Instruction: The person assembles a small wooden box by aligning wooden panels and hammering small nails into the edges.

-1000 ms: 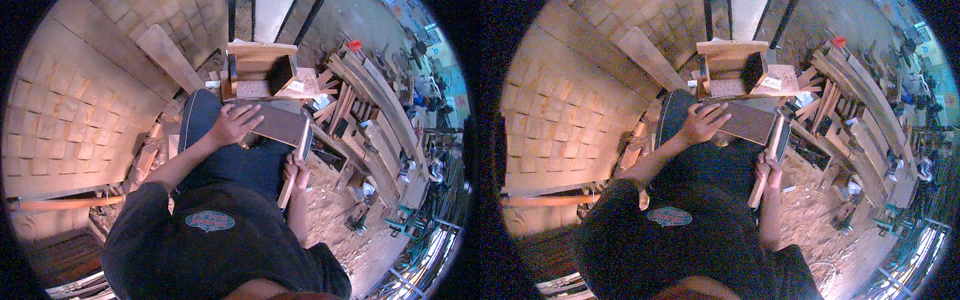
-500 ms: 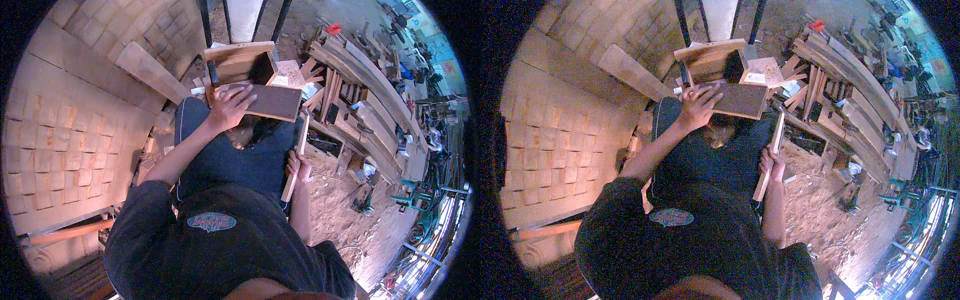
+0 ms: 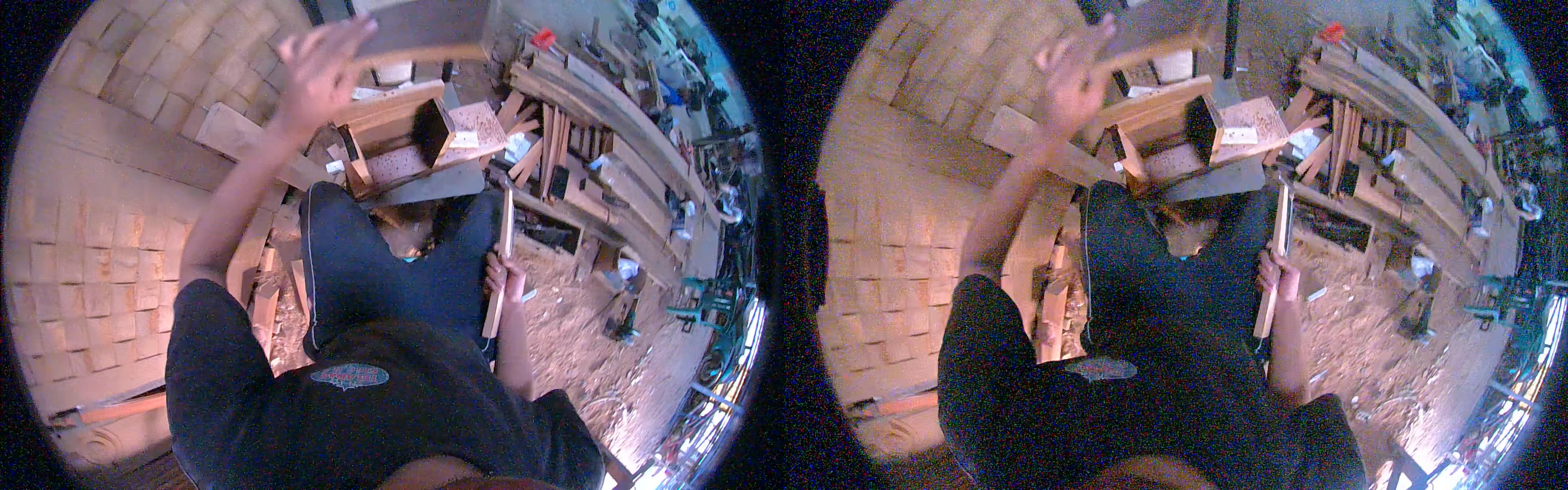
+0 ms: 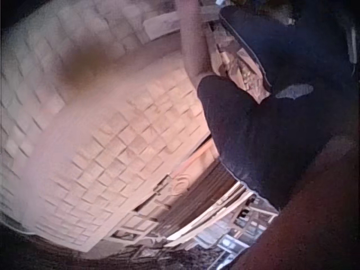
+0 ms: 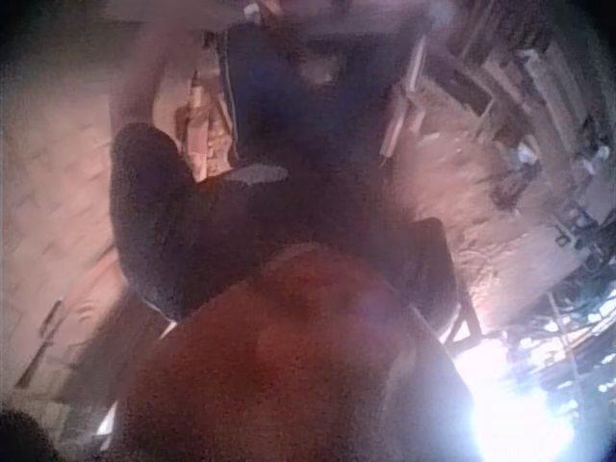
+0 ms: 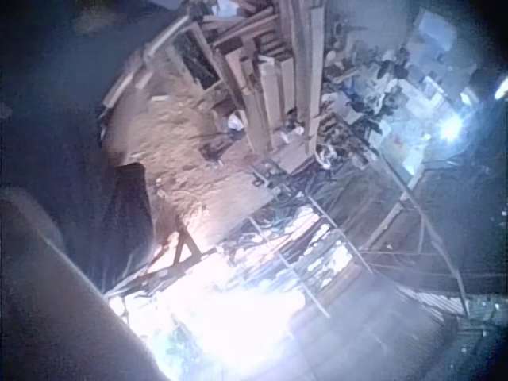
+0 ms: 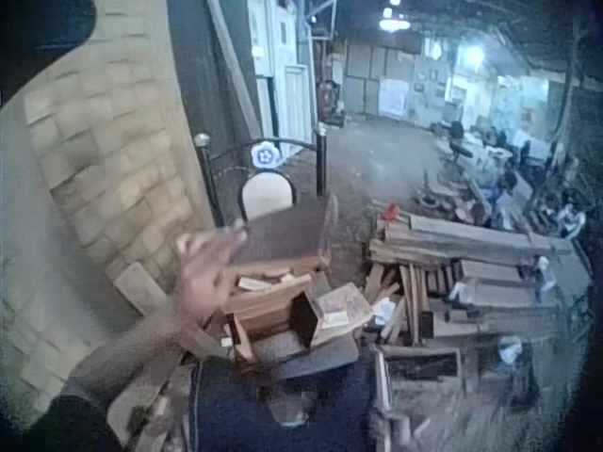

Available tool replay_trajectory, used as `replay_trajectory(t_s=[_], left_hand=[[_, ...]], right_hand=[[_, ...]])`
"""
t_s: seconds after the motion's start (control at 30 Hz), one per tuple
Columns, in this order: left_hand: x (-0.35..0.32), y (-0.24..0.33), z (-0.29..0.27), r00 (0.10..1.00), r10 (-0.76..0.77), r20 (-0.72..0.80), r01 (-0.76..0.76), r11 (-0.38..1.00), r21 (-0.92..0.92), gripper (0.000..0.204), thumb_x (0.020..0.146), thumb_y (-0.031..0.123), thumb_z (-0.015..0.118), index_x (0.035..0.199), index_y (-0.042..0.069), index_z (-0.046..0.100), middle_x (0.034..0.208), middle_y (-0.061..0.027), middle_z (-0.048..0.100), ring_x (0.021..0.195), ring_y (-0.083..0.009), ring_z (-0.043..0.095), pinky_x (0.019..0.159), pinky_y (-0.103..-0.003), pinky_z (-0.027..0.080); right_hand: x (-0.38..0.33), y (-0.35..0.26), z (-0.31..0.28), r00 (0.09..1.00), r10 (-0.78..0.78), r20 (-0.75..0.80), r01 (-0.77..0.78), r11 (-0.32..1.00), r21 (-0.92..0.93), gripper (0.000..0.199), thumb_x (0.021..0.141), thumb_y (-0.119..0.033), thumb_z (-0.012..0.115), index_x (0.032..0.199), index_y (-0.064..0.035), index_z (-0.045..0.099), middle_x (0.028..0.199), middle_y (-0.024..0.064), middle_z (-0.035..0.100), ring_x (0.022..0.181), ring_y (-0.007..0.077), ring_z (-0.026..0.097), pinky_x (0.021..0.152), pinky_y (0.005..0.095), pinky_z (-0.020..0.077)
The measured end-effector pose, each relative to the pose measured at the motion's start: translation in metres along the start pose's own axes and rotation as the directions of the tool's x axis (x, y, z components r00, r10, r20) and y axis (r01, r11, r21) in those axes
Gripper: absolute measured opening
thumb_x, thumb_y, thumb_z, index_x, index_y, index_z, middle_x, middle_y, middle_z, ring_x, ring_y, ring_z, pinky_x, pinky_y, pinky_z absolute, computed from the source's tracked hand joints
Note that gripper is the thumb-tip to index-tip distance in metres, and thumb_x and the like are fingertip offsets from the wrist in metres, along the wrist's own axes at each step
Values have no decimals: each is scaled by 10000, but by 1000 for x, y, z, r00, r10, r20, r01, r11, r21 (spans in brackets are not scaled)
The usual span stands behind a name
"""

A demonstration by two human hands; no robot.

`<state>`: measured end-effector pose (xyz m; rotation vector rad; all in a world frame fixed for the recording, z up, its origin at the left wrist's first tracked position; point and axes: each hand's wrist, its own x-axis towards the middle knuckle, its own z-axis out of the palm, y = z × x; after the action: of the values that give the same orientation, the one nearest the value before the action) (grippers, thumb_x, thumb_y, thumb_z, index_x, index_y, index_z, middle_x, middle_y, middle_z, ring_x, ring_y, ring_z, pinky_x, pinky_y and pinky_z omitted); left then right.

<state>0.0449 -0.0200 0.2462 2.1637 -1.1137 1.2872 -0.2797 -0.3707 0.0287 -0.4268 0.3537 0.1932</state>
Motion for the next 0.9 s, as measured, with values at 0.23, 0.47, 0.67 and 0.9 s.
replay_trajectory(t_s=[0.23,0.47,0.67,0.9], left_hand=[[27,-49,35,970,122,211,-115,992,-45,291,985,179,617,1237,36,647,1271,-146,669,1082,-204,630,965,-426,419],[-55,-111,140,882,153,446,-165,986,-13,597,843,155,624,1428,233,536,1407,14,585,1199,-193,556,1002,-445,319],[-111,-118,205,772,184,609,-84,978,-190,694,795,113,682,1459,178,491,1442,-9,559,1204,-224,556,987,-445,337],[-160,-126,268,694,151,704,299,829,-473,414,929,220,620,1324,100,595,1273,-121,640,1125,-250,598,917,-420,418]], right_hand=[[-4,-4,-1,997,-3,-73,10,995,98,312,946,-192,559,1209,-29,517,724,35,387,391,104,341,314,240,339],[2,-7,-1,994,-3,-106,16,993,114,325,965,-191,553,1248,-41,498,708,49,419,381,118,365,318,263,360],[7,-12,-8,995,36,-91,-16,979,205,417,923,-241,616,1290,-88,491,730,66,447,384,144,385,293,280,339],[14,-24,-3,988,93,-125,-57,963,265,391,944,-211,578,1306,-90,494,672,86,434,351,178,368,267,315,325]])
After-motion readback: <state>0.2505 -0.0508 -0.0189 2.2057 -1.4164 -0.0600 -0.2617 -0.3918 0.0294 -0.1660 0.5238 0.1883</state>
